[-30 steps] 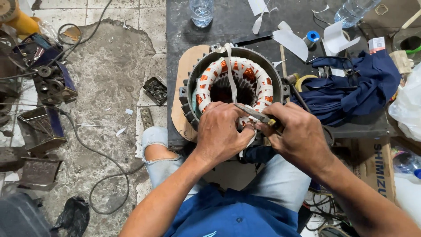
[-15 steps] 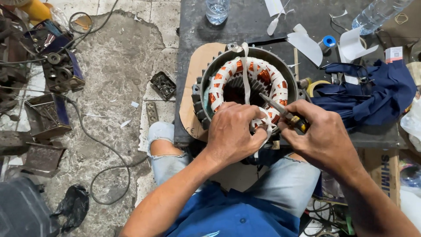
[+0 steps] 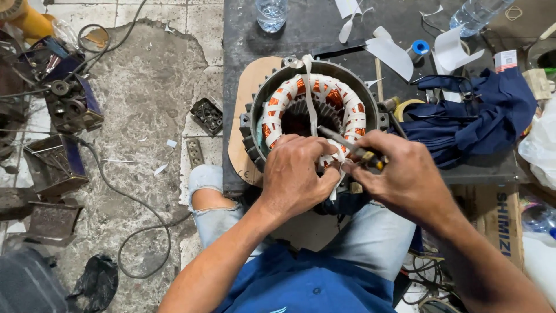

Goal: Securing motor coils with insulation strips and tightening them using pliers on a stator.

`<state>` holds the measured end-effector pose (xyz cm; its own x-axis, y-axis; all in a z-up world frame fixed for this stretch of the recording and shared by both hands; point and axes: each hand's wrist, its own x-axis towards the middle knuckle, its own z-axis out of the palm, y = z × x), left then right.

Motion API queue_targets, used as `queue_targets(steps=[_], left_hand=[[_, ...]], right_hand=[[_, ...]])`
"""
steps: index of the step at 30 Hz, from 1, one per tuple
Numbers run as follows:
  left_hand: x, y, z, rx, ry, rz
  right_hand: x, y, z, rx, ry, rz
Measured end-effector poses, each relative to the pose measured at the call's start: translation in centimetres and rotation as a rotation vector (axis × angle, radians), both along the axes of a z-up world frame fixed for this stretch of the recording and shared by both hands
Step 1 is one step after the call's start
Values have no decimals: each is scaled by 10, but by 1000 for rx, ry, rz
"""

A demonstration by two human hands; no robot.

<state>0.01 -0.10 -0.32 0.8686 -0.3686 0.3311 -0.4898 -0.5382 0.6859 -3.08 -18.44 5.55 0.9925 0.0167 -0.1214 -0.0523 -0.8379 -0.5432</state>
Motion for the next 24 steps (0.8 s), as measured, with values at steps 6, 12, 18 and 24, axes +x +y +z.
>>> queue_targets(steps=[6, 12, 18, 24], left_hand=[[0, 2, 1, 2, -7, 7], [0, 0, -1, 5, 9, 11], [0, 1, 0, 0, -8, 13], [0, 0, 0, -1, -10, 7]], right_hand=[[-4, -7, 14, 50, 50, -11], [5, 3, 4, -18, -38, 33], [-2, -18, 13, 235, 132, -27], [2, -3, 10, 93, 72, -95]])
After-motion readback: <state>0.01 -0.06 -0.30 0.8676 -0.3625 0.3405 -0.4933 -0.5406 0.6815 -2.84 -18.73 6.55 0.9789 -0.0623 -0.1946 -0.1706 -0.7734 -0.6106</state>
